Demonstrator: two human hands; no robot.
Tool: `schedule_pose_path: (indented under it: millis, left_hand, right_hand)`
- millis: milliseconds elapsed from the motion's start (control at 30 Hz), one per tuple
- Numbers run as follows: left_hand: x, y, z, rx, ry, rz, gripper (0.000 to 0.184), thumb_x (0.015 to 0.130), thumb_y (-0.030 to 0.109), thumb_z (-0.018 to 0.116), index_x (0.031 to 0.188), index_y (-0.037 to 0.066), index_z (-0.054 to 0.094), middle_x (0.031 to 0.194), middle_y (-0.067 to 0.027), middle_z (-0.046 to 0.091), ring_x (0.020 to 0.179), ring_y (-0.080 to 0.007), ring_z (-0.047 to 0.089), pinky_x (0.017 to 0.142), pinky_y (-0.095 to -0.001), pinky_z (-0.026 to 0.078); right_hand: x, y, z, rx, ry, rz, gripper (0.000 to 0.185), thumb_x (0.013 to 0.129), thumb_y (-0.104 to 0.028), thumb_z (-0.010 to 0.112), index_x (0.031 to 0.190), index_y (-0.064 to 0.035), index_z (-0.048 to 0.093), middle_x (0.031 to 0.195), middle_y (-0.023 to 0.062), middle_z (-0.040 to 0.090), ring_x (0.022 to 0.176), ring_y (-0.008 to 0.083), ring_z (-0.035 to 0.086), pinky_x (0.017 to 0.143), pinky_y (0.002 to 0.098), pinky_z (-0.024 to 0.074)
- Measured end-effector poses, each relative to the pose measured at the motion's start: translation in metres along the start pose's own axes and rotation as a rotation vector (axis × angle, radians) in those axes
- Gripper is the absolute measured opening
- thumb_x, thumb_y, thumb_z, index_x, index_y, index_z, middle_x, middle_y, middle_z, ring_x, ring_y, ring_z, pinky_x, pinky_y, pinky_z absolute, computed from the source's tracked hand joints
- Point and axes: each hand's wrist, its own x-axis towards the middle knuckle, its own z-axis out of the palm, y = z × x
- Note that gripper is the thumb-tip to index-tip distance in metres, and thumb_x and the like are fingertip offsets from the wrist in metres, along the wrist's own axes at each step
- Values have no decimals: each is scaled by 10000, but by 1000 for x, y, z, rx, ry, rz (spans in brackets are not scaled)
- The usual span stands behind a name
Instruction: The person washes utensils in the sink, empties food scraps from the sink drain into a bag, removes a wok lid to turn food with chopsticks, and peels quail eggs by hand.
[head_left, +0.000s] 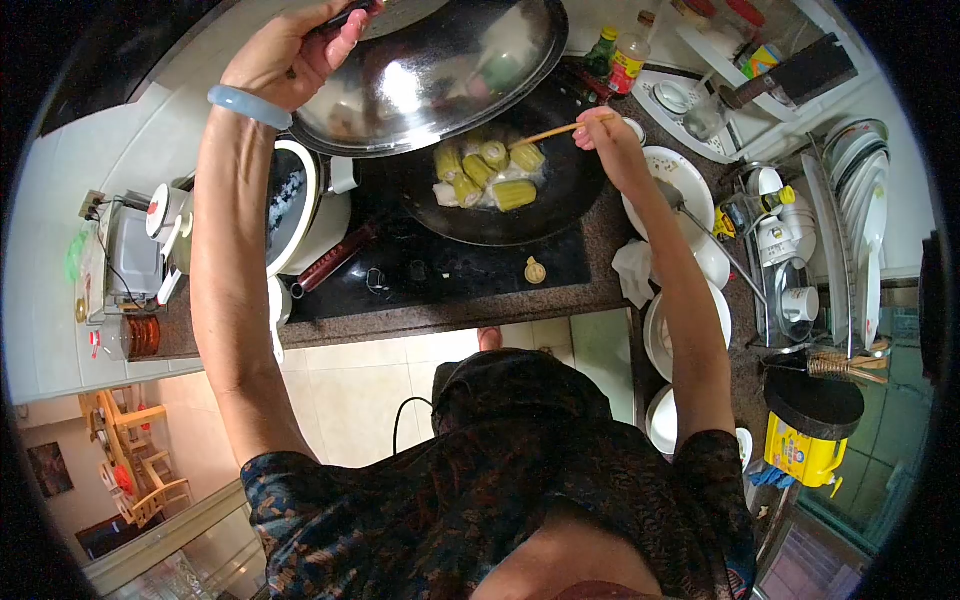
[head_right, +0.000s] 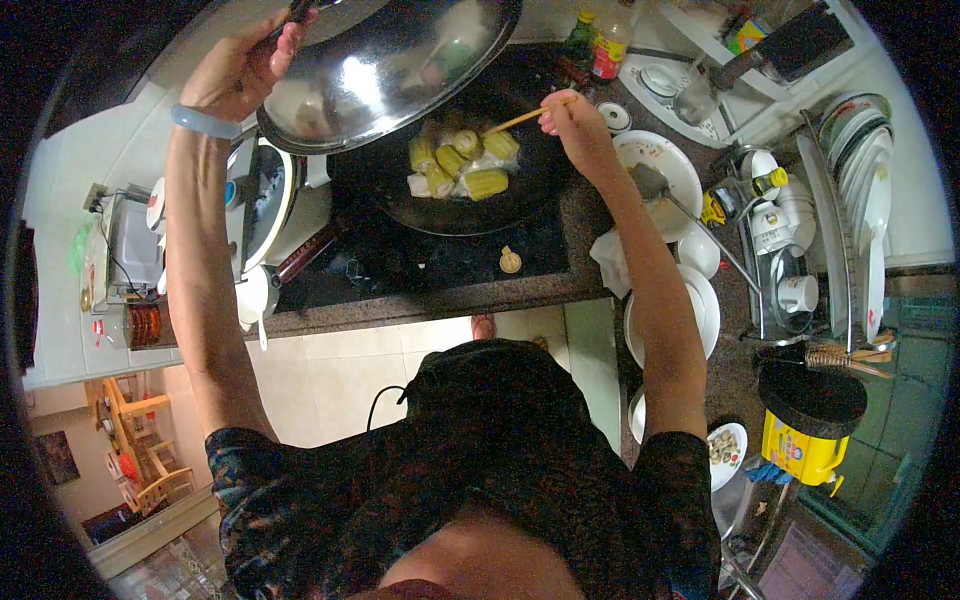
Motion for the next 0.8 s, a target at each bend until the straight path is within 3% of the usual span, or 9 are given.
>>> schedule_pose_path:
  millis: [133, 200, 300, 400, 533, 733, 800]
  left_hand:
    - [-1, -1, 2, 14, 47, 8, 164, 947, 98, 489, 931, -48, 561, 747, -112, 642, 636, -151, 637, 605, -223, 563]
    - [-2, 0, 2, 9, 42, -6, 166, 947, 102, 492, 931, -48, 561, 748, -111, 642, 636, -150, 637, 601, -222, 563]
    - [-2, 1, 3, 10, 31, -27, 166, 948, 104, 494, 933, -48, 559, 748, -112, 643, 636, -150, 637, 596, -223, 564]
    - [-3, -1, 10, -2, 49, -24, 162, 949, 97, 488, 940, -51, 554, 747, -117, 642, 637, -154, 638, 595, -226, 568]
    - [-1, 0, 10, -11, -3, -25, 154, 949, 84, 478, 950, -54, 546, 745, -121, 640, 641, -161, 643, 598, -232, 576]
    - [-2, -2, 10, -17, -14, -22, 161, 952, 90, 478, 945, -56, 546, 757, -118, 642, 649, -158, 649, 606, -225, 578]
    - [0, -2, 9, -4, -26, -14, 163, 952, 92, 479, 944, -57, 546, 762, -118, 643, 652, -157, 649, 610, -224, 577]
  right_hand:
    - [-27, -13, -11, -21, -20, -107, 195, 991, -165, 434, 964, -5, 541, 820, 69, 605, 715, 134, 593, 692, 250, 501]
    - [-38, -23, -18, -231, 29, -43, 185, 994, -167, 449, 955, -8, 535, 838, 64, 600, 731, 132, 596, 696, 249, 504]
    - [-39, -31, -20, -155, 54, -127, 196, 997, -171, 447, 995, -3, 549, 825, 49, 587, 751, 95, 569, 718, 241, 485]
    - [-34, -52, -4, -1, 26, -182, 183, 988, -166, 454, 986, -9, 549, 827, 68, 600, 759, 128, 603, 703, 252, 498]
    - [-19, -51, 12, -100, -93, -94, 203, 984, -175, 440, 1001, -6, 552, 820, 66, 602, 747, 124, 596, 706, 254, 498]
    - [14, -13, 10, 39, 145, -77, 211, 969, -182, 456, 976, 9, 545, 785, 69, 607, 715, 133, 598, 668, 256, 495]
    - [15, -6, 7, -32, 176, -30, 200, 977, -165, 439, 1009, -1, 550, 831, 67, 613, 745, 114, 588, 714, 242, 487]
